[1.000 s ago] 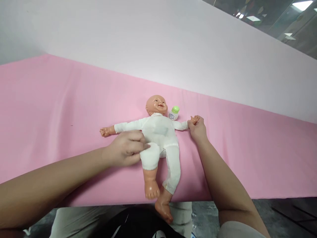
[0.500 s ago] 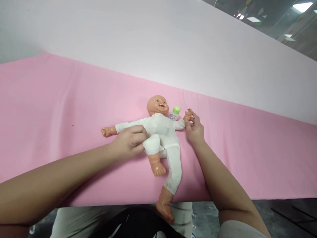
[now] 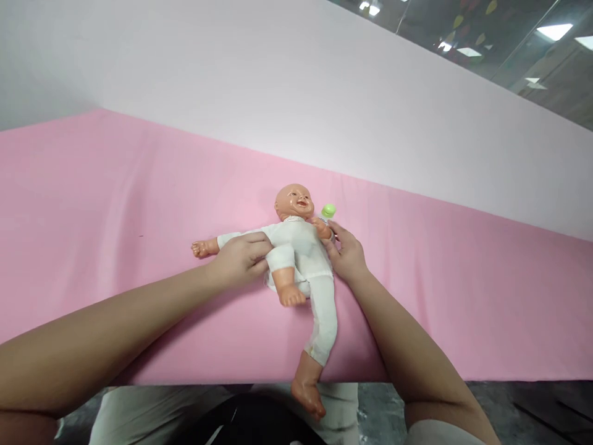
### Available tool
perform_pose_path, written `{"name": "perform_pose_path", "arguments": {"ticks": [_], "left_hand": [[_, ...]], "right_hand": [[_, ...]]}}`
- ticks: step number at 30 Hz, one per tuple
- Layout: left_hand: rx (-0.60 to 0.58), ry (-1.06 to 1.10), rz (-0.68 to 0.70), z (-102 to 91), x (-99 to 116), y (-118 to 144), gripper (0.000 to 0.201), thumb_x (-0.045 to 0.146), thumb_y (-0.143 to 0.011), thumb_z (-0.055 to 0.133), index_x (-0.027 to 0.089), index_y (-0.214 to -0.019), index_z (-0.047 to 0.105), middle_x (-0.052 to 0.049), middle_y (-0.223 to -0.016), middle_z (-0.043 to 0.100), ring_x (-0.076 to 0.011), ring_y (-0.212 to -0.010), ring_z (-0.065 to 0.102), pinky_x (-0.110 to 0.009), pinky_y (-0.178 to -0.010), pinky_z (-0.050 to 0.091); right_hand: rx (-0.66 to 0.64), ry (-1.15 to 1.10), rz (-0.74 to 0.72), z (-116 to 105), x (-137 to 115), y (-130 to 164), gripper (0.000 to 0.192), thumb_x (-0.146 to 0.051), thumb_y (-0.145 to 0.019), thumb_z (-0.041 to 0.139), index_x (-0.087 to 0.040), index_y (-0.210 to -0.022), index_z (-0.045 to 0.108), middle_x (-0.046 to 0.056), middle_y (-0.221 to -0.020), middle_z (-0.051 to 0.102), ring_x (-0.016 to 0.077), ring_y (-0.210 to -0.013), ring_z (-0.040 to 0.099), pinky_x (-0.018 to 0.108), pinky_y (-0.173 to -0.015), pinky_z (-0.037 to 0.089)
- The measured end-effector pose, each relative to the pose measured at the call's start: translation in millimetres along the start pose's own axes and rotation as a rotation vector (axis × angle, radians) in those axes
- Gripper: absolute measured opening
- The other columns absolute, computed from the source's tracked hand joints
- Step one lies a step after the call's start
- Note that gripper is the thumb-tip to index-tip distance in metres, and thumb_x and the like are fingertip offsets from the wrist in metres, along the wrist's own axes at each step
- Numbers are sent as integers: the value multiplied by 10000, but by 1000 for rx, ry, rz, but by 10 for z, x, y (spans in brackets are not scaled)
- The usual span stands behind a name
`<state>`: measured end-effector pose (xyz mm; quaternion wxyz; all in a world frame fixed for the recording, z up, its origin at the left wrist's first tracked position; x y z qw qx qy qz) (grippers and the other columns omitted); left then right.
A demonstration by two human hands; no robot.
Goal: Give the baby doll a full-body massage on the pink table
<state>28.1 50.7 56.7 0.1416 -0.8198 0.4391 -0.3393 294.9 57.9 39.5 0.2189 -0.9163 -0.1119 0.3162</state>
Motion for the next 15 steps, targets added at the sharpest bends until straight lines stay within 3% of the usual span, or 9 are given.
{"name": "perform_pose_path", "arguments": {"ticks": [2,4,7,10,12,15], "left_hand": [[7,-40,109,-23,173,54,208,195,-992,540,193,-857,699,-52,-894,694,-176,-809,661,-286,-714,505],[21,-64,237,-49,372,111,170,181,-1010,558,195,-916,700,-59,-906,692,-185,-806,652,-308,-726,504],[-7,-98,428,-41,665,184,109,164,-1000,576,202,-963,672,-59,-872,667,-201,-756,607,-349,-718,482],[-79,-92,532,13,852,222,112,169,-994,545,220,-958,637,-48,-846,641,-198,-707,574,-359,-700,476],[-94,-78,565,36,915,240,120,183,-1003,525,226,-945,621,-38,-819,614,-193,-685,565,-355,-685,476],[-78,-72,562,48,906,253,122,198,-1008,518,226,-936,612,-34,-792,592,-193,-672,557,-352,-661,459]], "right_hand": [[127,-122,91,-125,180,3,608,-538,-1049,564,-247,-1577,487,143,-1452,704,276,-1189,740,469,-1028,620],[253,-217,151,-254,390,9,662,-551,-1047,558,-238,-1607,395,171,-1540,634,262,-1274,711,454,-1060,603],[360,-233,347,-406,819,28,723,-539,-1001,607,-182,-1586,378,208,-1509,644,275,-1332,688,481,-1125,561],[215,-18,568,-427,1163,39,677,-540,-948,665,-157,-1488,525,206,-1358,736,329,-1244,731,527,-1116,552],[113,134,606,-432,1243,31,647,-566,-939,674,-164,-1440,594,209,-1316,756,358,-1226,735,547,-1109,544],[123,173,603,-463,1213,27,698,-585,-941,666,-160,-1487,572,199,-1258,775,355,-1165,750,536,-1067,560]]}}
Point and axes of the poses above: each hand's wrist, its own y-axis away from the middle knuckle, its own z-axis out of the palm, x = y × z, the point moved 8 cm from there along -y, towards the middle knuckle
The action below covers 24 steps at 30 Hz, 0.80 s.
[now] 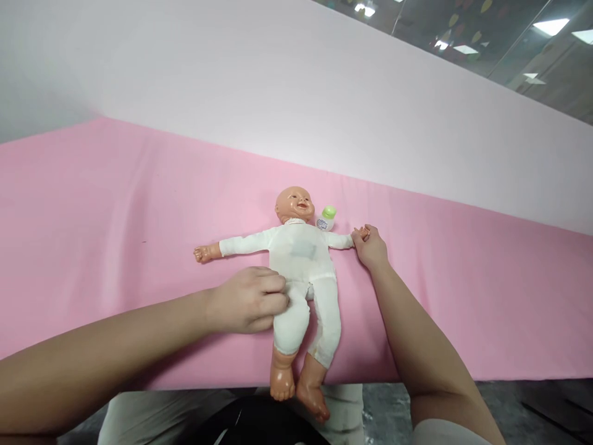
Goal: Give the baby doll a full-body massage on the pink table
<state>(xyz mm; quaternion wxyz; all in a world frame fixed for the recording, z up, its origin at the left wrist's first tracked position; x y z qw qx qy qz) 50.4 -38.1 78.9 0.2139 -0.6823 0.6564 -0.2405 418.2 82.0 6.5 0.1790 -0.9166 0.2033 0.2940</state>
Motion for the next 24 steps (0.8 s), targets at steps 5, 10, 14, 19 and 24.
{"name": "perform_pose_path", "arguments": {"ticks": [5,10,14,19,24], "left_hand": [[58,-67,-262,-48,-337,122,172,154,-976,506,222,-847,599,-28,-736,583,-189,-645,525,-348,-620,398],[16,-59,-591,-5,-816,276,147,129,-903,518,197,-817,617,-36,-787,680,-201,-711,619,-317,-644,420],[-18,90,-800,114,-1072,343,173,192,-890,563,207,-719,585,-16,-720,674,-188,-651,594,-300,-602,391],[-17,140,-823,121,-1097,342,176,205,-876,555,210,-702,580,-1,-694,663,-177,-641,594,-287,-586,395],[16,96,-626,27,-902,320,147,130,-881,516,203,-798,613,-3,-735,665,-167,-649,602,-287,-618,419]], "right_hand": [[118,-302,-131,-84,-286,207,820,-602,-917,708,-170,-1570,464,145,-1198,778,259,-946,759,446,-929,618],[41,-316,-441,14,-824,579,561,-490,-1020,619,-267,-1532,566,97,-1348,763,242,-1011,740,432,-952,617],[-99,-45,-753,255,-1181,862,415,-342,-1032,564,-280,-1416,711,77,-1387,765,309,-1174,688,553,-1117,526],[-97,-5,-747,288,-1166,847,416,-335,-1017,593,-284,-1410,720,67,-1383,766,321,-1215,658,564,-1130,514],[-21,-219,-487,113,-854,560,511,-453,-993,627,-274,-1472,632,94,-1314,769,304,-1162,705,506,-1009,587]]}}
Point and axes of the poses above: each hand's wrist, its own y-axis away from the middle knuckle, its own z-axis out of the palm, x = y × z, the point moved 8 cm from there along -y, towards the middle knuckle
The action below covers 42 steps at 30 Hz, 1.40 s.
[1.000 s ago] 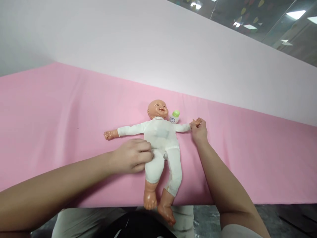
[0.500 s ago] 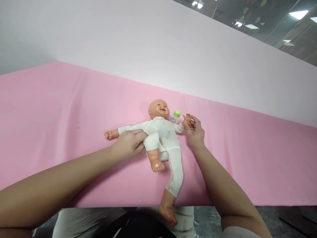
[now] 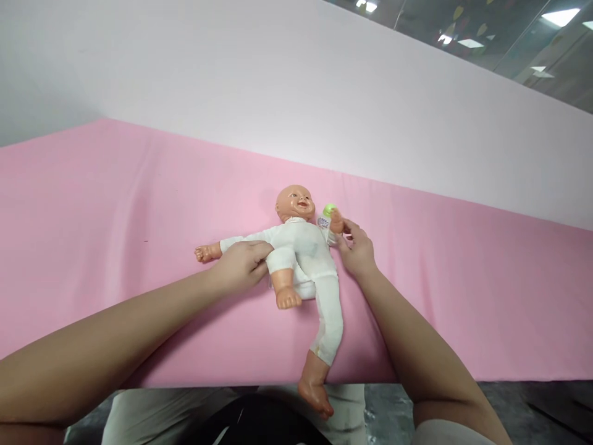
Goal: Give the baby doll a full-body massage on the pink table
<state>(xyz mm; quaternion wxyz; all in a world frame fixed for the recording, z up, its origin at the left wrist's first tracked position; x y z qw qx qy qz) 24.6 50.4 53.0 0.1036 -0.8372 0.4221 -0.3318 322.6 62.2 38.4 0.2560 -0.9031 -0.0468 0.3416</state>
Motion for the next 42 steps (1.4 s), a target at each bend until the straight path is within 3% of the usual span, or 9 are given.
{"name": "perform_pose_path", "arguments": {"ticks": [5,9,12,15,21,26,31,37,42], "left_hand": [[2,11,346,-9,430,156,178,103,-946,505,206,-834,598,-13,-736,602,-172,-651,567,-313,-618,396],[-59,-28,498,52,754,225,166,94,-942,525,211,-852,600,-35,-744,610,-201,-653,563,-365,-628,417],[-99,-31,558,104,897,251,171,115,-959,514,222,-861,603,-54,-770,628,-208,-653,554,-380,-633,439],[-80,-40,543,124,880,260,179,131,-977,510,226,-841,577,-48,-755,617,-199,-644,539,-372,-630,426],[-20,34,152,105,343,114,154,128,-910,514,206,-785,558,-19,-750,607,-180,-685,567,-325,-649,419],[-148,303,-370,250,-186,-22,113,223,-844,548,202,-747,601,12,-739,664,-168,-677,610,-276,-611,450],[-172,485,-458,315,-234,-70,89,273,-776,639,193,-745,619,5,-742,679,-187,-684,634,-271,-578,459],[-105,291,-272,227,-145,-55,140,195,-840,547,192,-703,576,16,-686,636,-150,-631,578,-270,-590,413],[-50,96,117,121,203,1,182,153,-912,520,199,-740,553,-2,-716,598,-154,-671,579,-291,-642,424]], "right_hand": [[154,-147,264,-247,553,-69,796,-533,-969,649,-201,-1637,370,132,-1225,774,256,-988,760,447,-942,614],[76,46,469,-272,918,-91,765,-511,-931,682,-137,-1560,458,179,-1200,786,322,-1086,768,508,-1019,589],[16,131,489,-248,978,-106,709,-476,-931,680,-132,-1525,504,197,-1243,785,344,-1201,742,514,-1064,569],[67,70,470,-261,905,-95,755,-482,-923,692,-140,-1559,473,175,-1206,793,311,-1081,772,485,-1003,599],[204,-161,145,-237,296,-16,623,-456,-960,681,-262,-1536,543,115,-1421,724,227,-1068,737,393,-920,629],[49,84,-127,67,-208,73,465,-381,-977,661,-268,-1426,695,90,-1346,777,307,-1194,700,542,-1080,581],[-129,155,-244,268,-324,62,435,-354,-1021,603,-255,-1431,710,71,-1441,744,323,-1390,630,585,-1232,476],[-9,13,19,-18,-35,-20,479,-444,-971,654,-258,-1410,703,80,-1314,795,298,-1182,748,504,-1075,595],[49,-57,301,-185,434,-56,692,-428,-985,623,-220,-1626,466,119,-1353,773,260,-1153,768,449,-1072,588]]}}
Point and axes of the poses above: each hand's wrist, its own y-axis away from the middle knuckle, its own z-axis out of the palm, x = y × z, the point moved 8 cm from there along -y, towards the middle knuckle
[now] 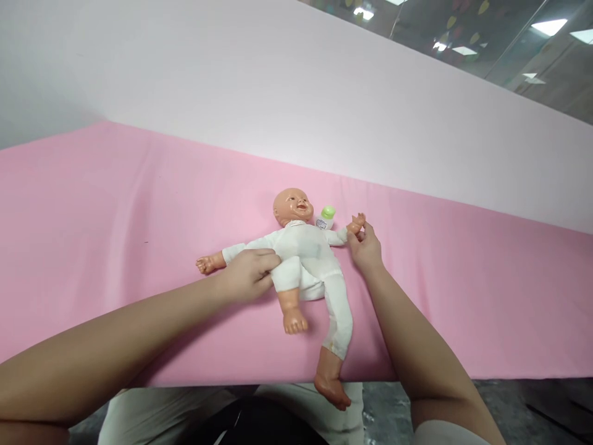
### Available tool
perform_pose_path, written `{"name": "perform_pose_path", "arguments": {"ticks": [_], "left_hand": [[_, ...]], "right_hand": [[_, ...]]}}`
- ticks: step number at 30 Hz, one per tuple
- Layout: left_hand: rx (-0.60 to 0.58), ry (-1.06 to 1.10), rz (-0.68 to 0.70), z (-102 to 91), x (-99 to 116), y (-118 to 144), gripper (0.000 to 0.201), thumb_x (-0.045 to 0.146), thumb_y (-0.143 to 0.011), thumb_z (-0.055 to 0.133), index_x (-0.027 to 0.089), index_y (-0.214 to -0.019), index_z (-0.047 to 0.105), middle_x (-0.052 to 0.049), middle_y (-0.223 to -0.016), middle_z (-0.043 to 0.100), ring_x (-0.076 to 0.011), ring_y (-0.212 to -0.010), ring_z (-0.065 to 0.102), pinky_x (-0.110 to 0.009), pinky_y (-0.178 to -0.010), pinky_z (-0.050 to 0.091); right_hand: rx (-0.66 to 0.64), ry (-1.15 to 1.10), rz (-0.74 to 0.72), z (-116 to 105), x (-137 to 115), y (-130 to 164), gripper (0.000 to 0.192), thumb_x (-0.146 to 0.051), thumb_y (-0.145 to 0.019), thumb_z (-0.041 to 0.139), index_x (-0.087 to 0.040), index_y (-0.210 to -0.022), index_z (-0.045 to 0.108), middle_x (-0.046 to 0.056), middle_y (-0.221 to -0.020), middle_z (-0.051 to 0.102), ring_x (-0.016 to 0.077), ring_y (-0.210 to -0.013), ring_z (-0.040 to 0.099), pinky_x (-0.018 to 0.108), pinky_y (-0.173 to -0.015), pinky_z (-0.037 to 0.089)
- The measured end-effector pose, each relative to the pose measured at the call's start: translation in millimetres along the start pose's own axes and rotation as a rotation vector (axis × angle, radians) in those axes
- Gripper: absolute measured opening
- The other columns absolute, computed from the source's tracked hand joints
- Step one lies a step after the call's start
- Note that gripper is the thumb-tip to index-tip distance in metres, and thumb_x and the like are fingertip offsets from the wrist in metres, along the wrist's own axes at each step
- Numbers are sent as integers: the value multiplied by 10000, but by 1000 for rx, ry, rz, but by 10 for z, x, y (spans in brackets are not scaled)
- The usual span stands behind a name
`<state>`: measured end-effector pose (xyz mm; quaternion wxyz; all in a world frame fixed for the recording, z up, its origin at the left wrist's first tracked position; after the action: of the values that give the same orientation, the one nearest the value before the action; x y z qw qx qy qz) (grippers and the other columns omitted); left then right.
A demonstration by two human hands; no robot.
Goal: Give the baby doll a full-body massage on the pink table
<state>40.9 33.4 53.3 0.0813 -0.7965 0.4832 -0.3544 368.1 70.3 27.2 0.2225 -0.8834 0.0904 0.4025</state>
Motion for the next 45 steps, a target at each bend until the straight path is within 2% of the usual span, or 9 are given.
{"name": "perform_pose_path", "arguments": {"ticks": [6,12,16,21,28,33,37,41,45], "left_hand": [[-125,14,370,170,575,109,217,167,-973,509,224,-764,483,-23,-738,576,-179,-660,553,-344,-631,407],[-221,70,354,346,686,141,237,184,-935,573,226,-742,442,-21,-728,561,-183,-652,547,-344,-614,388],[-336,311,204,357,548,110,177,122,-806,646,215,-737,511,-12,-743,589,-163,-666,551,-310,-619,399],[-423,545,-62,353,101,62,110,215,-890,687,186,-797,636,-13,-791,667,-152,-751,611,-268,-715,474],[19,168,-510,34,-768,50,479,552,-1032,539,207,-701,516,16,-663,547,-155,-637,506,-297,-601,380],[164,-83,-615,-169,-876,60,431,582,-1042,472,223,-822,564,-36,-809,673,-232,-756,612,-367,-682,429],[143,-223,-659,-194,-865,55,398,574,-1044,456,211,-1000,614,-97,-997,725,-307,-951,679,-425,-812,491],[78,-395,-678,-109,-828,56,532,566,-1062,376,159,-1296,625,-188,-1181,715,-398,-1183,653,-549,-1043,480],[32,-442,-682,-19,-820,65,660,574,-1077,308,123,-1498,543,-244,-1317,678,-438,-1305,600,-603,-1116,444]], "right_hand": [[-106,305,231,-79,330,-121,724,-468,-986,620,-156,-1616,448,168,-1330,772,339,-1286,709,500,-1114,541],[-176,678,-17,35,-29,60,739,-447,-958,640,-209,-1633,455,180,-1708,458,419,-1571,424,620,-1265,362],[-254,728,-175,267,-288,257,767,-418,-993,589,-152,-1681,379,224,-1759,352,436,-1627,312,649,-1268,336],[-251,647,-318,472,-488,392,622,-213,-991,504,-166,-1611,494,192,-1656,509,375,-1510,470,588,-1252,383],[-331,265,-527,646,-778,665,478,-68,-903,469,-166,-1310,700,144,-1278,737,293,-1222,662,495,-1113,550],[-611,218,-630,689,-950,1122,818,-209,-894,678,-239,-1666,412,169,-1706,445,359,-1562,446,604,-1263,433],[-621,295,-735,658,-1144,1393,1070,-315,-815,826,-292,-1729,270,178,-1824,184,455,-1643,270,709,-1284,334],[-620,338,-918,721,-1394,1692,946,-371,-816,840,-269,-1657,417,198,-1803,247,483,-1658,200,749,-1279,280],[-562,291,-1229,749,-1601,2024,476,-324,-938,737,-256,-1403,656,139,-1652,542,403,-1581,392,650,-1304,318]]}}
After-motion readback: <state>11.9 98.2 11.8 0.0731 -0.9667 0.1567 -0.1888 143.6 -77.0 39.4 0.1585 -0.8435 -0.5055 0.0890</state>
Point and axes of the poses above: each hand's wrist, its own y-axis away from the middle knuckle, its own z-axis out of the palm, x = y × z, the point moved 8 cm from there along -y, towards the middle knuckle
